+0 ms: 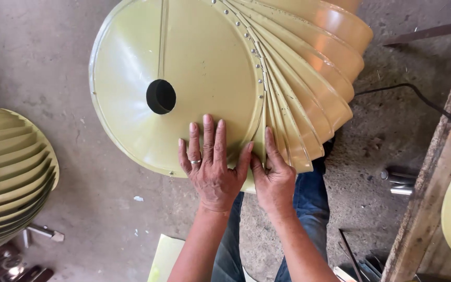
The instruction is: The person attaches curved metal blades around a circular fan hub, aligning each blade against the hub edge and securing it with a rivet tool, occasionally using a power drill, then presses the assembled blades to seat them.
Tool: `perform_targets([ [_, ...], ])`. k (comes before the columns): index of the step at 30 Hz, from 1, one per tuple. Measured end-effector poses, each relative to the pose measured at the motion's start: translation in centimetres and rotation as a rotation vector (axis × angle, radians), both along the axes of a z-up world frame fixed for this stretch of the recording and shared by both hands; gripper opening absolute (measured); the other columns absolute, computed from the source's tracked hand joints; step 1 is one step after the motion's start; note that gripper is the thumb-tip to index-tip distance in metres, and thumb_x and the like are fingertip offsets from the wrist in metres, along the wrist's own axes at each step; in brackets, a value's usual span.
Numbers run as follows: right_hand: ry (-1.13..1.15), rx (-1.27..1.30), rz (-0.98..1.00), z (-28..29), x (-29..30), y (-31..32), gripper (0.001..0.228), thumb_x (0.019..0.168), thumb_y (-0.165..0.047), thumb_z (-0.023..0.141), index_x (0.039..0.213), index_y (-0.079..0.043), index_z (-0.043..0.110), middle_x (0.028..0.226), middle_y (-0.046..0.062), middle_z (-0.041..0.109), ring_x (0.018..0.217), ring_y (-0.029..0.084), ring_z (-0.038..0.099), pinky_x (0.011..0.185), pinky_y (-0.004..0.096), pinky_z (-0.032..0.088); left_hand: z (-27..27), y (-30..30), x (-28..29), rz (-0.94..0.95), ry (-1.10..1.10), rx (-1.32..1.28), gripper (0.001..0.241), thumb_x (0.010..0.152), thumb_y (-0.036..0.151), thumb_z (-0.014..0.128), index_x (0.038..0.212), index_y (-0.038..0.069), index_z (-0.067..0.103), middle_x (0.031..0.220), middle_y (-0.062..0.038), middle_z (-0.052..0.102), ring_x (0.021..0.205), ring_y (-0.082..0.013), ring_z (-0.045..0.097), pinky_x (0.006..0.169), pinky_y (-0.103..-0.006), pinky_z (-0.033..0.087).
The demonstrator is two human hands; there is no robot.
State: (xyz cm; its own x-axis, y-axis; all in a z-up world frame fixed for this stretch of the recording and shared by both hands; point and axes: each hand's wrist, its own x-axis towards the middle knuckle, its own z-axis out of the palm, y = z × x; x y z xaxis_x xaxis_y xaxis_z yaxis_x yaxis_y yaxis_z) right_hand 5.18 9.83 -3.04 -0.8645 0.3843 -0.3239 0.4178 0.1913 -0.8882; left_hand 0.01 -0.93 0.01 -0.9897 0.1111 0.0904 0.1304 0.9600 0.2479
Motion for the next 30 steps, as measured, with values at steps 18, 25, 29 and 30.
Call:
perform_targets([
  [18,0.037,-0.076,-0.005,0.1,-0.2,-0.2,0.067,0.094,0.003,0.071,0.156,-0.009,0.045,0.146,0.015,0.062,0.124,0.01,0.057,0.104,0.027,0.05,-0.3,-1.9,-0.1,-0.014,0.018,0.058,0.053,0.101,0.045,0.076,0.142,0.013,0.065,0.156,-0.006,0.056,0.15,-0.0267,0.044,0.128,-0.0471,0.024],
  [25,-0.017,-0.142,0.001,-0.1,0.3,0.1,0.067,0.099,-0.007,0.071,0.159,-0.01,0.041,0.136,0.011,0.07,0.11,0.005,0.064,0.096,0.023,0.054,1.9,-6.9,-5.1,0.07,0.17,0.047,0.043,0.099,0.037,0.085,0.134,0.019,0.069,0.153,-0.008,0.052,0.146,-0.0289,0.041,0.123,-0.0487,0.03],
  [29,-0.065,-0.084,0.045,1.3,-0.9,0.3,0.068,0.099,-0.011,0.071,0.159,-0.01,0.039,0.141,0.013,0.066,0.105,0.008,0.067,0.091,0.024,0.057,2.0,-8.9,-4.0,0.166,0.157,0.092,0.06,0.097,0.034,0.087,0.145,0.012,0.057,0.159,-0.015,0.041,0.148,-0.0404,0.037,0.128,-0.0539,0.03],
  [30,-0.115,-0.038,0.075,2.0,-1.2,0.2,0.068,0.097,-0.012,0.071,0.157,-0.01,0.038,0.147,0.013,0.06,0.1,0.008,0.07,0.084,0.025,0.06,1.9,-9.5,-2.6,0.216,0.134,0.194,0.06,0.1,0.029,0.087,0.147,0.01,0.054,0.159,-0.016,0.04,0.149,-0.04,0.036,0.131,-0.0513,0.033],
])
